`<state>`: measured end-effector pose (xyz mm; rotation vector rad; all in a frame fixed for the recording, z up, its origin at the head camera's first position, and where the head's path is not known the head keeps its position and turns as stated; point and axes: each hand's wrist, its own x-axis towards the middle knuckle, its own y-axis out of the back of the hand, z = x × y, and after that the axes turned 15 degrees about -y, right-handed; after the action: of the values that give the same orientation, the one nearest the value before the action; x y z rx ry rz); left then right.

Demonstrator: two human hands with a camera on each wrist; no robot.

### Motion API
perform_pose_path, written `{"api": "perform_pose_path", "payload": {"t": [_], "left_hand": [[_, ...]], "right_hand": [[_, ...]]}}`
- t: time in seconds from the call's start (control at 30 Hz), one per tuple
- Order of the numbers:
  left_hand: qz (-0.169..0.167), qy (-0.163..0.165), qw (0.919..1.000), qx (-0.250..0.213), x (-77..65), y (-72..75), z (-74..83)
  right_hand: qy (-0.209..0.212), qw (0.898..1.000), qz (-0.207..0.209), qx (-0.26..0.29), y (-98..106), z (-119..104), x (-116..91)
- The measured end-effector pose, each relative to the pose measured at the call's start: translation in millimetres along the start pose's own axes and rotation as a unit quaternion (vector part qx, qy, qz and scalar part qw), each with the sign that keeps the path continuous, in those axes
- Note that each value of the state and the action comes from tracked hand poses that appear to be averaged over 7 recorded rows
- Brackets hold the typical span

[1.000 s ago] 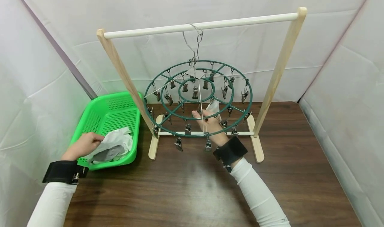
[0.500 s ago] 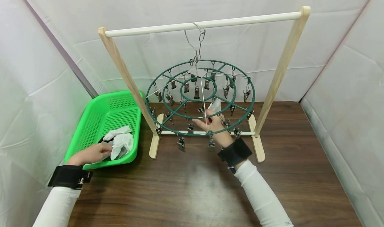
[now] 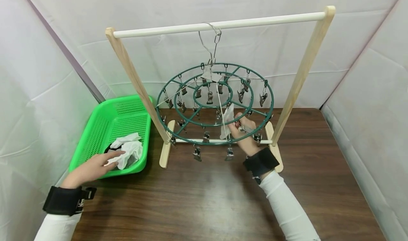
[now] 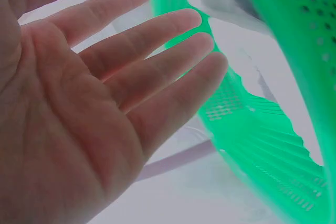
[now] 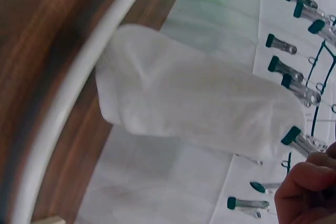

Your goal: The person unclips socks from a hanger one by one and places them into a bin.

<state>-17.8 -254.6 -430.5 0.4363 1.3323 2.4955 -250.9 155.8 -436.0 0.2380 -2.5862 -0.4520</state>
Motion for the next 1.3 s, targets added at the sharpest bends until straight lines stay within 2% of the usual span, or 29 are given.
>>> {"api": "perform_pose_path", "payload": {"t": [0.07, 0.1, 0.23, 0.3, 0.43, 0.5, 0.57, 0.63, 0.73, 0.83, 0.97, 1.1, 1.17, 1.3], "left_hand": [[0.011, -0.008, 0.9998, 0.012, 0.9, -0.7, 8.9], [0.016, -0.013, 0.9997, 0.016, 1.4, -1.9, 13.7], [0.041, -0.046, 0.9977, 0.029, 3.9, -11.7, 31.2], [0.048, -0.057, 0.9969, 0.024, 4.2, -17.4, 37.4], [0.044, -0.055, 0.9975, 0.006, 1.4, -26.3, 45.9], [0.041, -0.049, 0.9980, 0.000, -0.9, -29.9, 48.4], [0.037, -0.049, 0.9981, -0.005, -3.1, -32.9, 49.7], [0.035, -0.045, 0.9983, -0.011, -5.2, -35.2, 50.3], [0.034, -0.040, 0.9985, -0.013, -8.3, -36.7, 50.5], [0.039, -0.033, 0.9986, -0.013, -10.7, -37.4, 50.1], [0.037, -0.037, 0.9984, -0.019, -12.2, -38.8, 49.5], [0.035, -0.039, 0.9982, -0.028, -13.7, -40.5, 49.3], [0.037, -0.037, 0.9982, -0.030, -13.9, -41.7, 49.3], [0.039, -0.041, 0.9978, -0.035, -9.9, -46.2, 49.9]], "right_hand": [[0.023, 0.998, 0.043, -0.033, 1.2, -2.8, 6.4], [0.046, 0.988, 0.105, -0.100, 1.0, -3.3, 9.8], [0.060, 0.980, 0.149, -0.120, 0.4, -12.1, 21.2], [0.031, 0.980, 0.142, -0.135, -0.3, -15.9, 25.9], [-0.066, 0.976, 0.084, -0.189, 0.1, -24.7, 36.3], [-0.094, 0.974, 0.055, -0.200, 0.4, -27.1, 41.1], [-0.082, 0.978, 0.037, -0.187, 0.1, -26.8, 44.6], [-0.039, 0.984, 0.036, -0.172, -0.3, -23.2, 47.7], [0.028, 0.983, 0.042, -0.176, -1.6, -19.4, 51.0], [0.070, 0.983, 0.032, -0.164, -3.1, -19.2, 53.7], [0.060, 0.992, -0.007, -0.109, -2.9, -21.9, 51.7], [0.036, 0.991, -0.013, -0.125, -1.1, -22.5, 48.1], [0.049, 0.989, -0.012, -0.142, 0.6, -22.5, 47.2], [0.093, 0.986, -0.017, -0.137, 3.9, -22.9, 46.4]]}}
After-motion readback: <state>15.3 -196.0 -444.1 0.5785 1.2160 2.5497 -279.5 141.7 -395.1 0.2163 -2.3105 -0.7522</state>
